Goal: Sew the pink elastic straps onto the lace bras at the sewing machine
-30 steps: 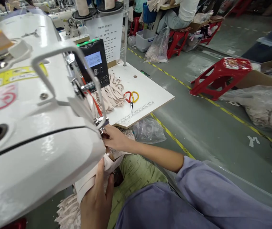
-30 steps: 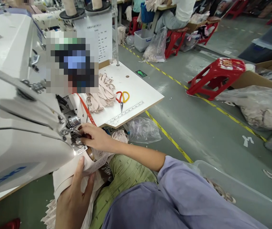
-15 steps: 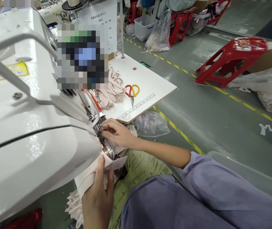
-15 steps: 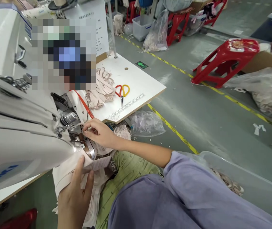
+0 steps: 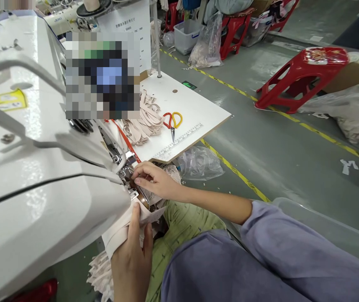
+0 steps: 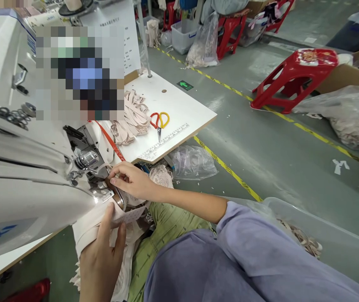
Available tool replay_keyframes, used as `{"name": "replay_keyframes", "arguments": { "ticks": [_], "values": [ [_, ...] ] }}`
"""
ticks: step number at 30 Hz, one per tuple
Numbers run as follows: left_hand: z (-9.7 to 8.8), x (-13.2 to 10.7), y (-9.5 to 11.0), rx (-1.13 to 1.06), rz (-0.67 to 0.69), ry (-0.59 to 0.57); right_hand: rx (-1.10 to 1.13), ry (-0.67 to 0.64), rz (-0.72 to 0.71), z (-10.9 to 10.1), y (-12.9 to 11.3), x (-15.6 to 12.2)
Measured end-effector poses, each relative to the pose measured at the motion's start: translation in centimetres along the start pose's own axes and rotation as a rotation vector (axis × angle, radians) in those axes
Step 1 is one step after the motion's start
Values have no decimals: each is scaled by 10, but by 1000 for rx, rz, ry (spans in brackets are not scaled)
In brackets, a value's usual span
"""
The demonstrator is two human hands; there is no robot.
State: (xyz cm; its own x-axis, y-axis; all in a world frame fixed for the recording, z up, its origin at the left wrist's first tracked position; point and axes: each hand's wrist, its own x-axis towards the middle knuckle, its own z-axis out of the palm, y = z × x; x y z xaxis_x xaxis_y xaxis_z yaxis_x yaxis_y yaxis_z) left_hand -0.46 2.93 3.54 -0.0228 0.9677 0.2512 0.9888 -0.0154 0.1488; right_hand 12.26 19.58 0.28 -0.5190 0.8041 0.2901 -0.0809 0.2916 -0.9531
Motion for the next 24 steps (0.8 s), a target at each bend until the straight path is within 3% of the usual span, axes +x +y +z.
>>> {"name": "replay_keyframes", "arguments": {
  "ticks": [7,16,20,24],
  "values": [
    [2,-2,1,-6,-8,-33,50,-6,34,-1,-5,-6],
    [-2,-11,16,-38,-213,-55,148,56,167,4,-11,-27],
    [8,-19,33,-22,-159,-9,148,33,154,5,-16,-56],
    [20,-31,48,-51,-24,77,169,14,235,7,-19,-79]
  ]
}}
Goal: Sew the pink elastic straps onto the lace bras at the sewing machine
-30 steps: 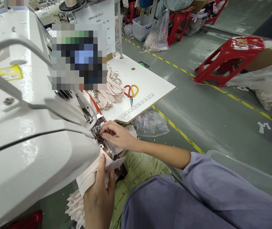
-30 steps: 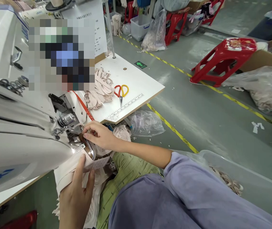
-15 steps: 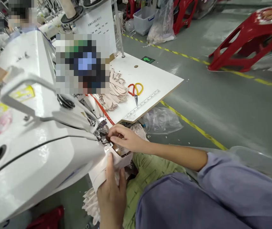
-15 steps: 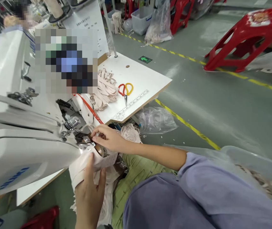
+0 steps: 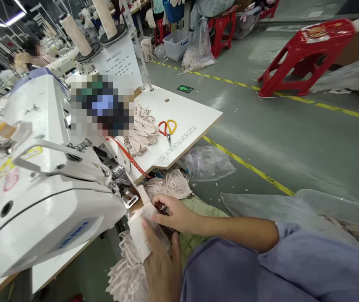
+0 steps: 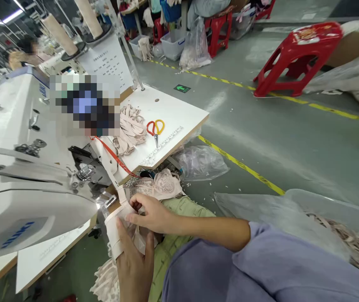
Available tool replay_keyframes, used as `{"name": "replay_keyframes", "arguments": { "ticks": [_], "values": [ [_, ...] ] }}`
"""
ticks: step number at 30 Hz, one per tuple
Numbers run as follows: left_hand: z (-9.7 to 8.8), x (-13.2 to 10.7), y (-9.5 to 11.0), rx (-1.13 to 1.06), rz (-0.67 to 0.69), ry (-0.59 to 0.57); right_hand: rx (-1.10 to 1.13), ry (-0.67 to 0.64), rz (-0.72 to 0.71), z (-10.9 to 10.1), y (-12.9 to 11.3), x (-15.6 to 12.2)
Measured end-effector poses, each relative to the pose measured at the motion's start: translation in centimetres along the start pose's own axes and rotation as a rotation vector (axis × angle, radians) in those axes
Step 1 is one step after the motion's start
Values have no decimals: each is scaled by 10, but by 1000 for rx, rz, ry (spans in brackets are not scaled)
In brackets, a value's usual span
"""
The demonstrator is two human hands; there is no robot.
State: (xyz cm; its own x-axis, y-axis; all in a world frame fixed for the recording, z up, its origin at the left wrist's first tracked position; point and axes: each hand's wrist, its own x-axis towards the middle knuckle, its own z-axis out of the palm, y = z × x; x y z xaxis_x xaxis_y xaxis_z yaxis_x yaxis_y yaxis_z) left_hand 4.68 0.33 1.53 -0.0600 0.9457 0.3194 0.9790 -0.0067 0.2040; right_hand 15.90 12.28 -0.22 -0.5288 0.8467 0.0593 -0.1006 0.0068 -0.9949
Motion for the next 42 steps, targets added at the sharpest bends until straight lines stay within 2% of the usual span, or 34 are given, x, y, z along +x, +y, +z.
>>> {"name": "replay_keyframes", "arguments": {
  "ticks": [4,8,11,13,14,15,17,19,21,22,24,26,29,32,42],
  "values": [
    [6,-8,7,-30,87,42,121,21,38,1,2,-6],
    [7,-16,16,-75,108,18,161,34,13,-1,2,-6],
    [0,-25,19,-263,-12,-139,139,39,-38,-5,0,-8],
    [-10,-28,14,-423,-87,-260,40,31,-92,-10,-3,-8],
    [-17,-27,10,-454,-90,-273,-30,14,-129,-13,-5,-8],
    [-24,-25,5,-439,-73,-241,-100,-20,-174,-16,-8,-9],
    [-37,-16,-7,-326,34,-80,-232,-143,-273,-21,-14,-9],
    [-45,-3,-18,-257,232,49,-366,-298,-384,-24,-18,-9],
    [-46,8,-28,-215,402,4,-528,-412,-517,-24,-20,-11],
    [-45,12,-32,-196,439,-42,-613,-441,-590,-24,-20,-12],
    [-40,13,-40,-184,432,-116,-765,-448,-714,-23,-18,-15],
    [-34,7,-47,-198,434,-94,-863,-428,-791,-22,-16,-17],
    [-29,-7,-54,-153,538,50,-897,-400,-834,-19,-16,-19],
    [-29,-15,-56,-98,594,164,-836,-417,-816,-15,-18,-20],
    [-34,-14,-55,-101,588,215,-865,-459,-779,-8,-13,-21]
  ]
}}
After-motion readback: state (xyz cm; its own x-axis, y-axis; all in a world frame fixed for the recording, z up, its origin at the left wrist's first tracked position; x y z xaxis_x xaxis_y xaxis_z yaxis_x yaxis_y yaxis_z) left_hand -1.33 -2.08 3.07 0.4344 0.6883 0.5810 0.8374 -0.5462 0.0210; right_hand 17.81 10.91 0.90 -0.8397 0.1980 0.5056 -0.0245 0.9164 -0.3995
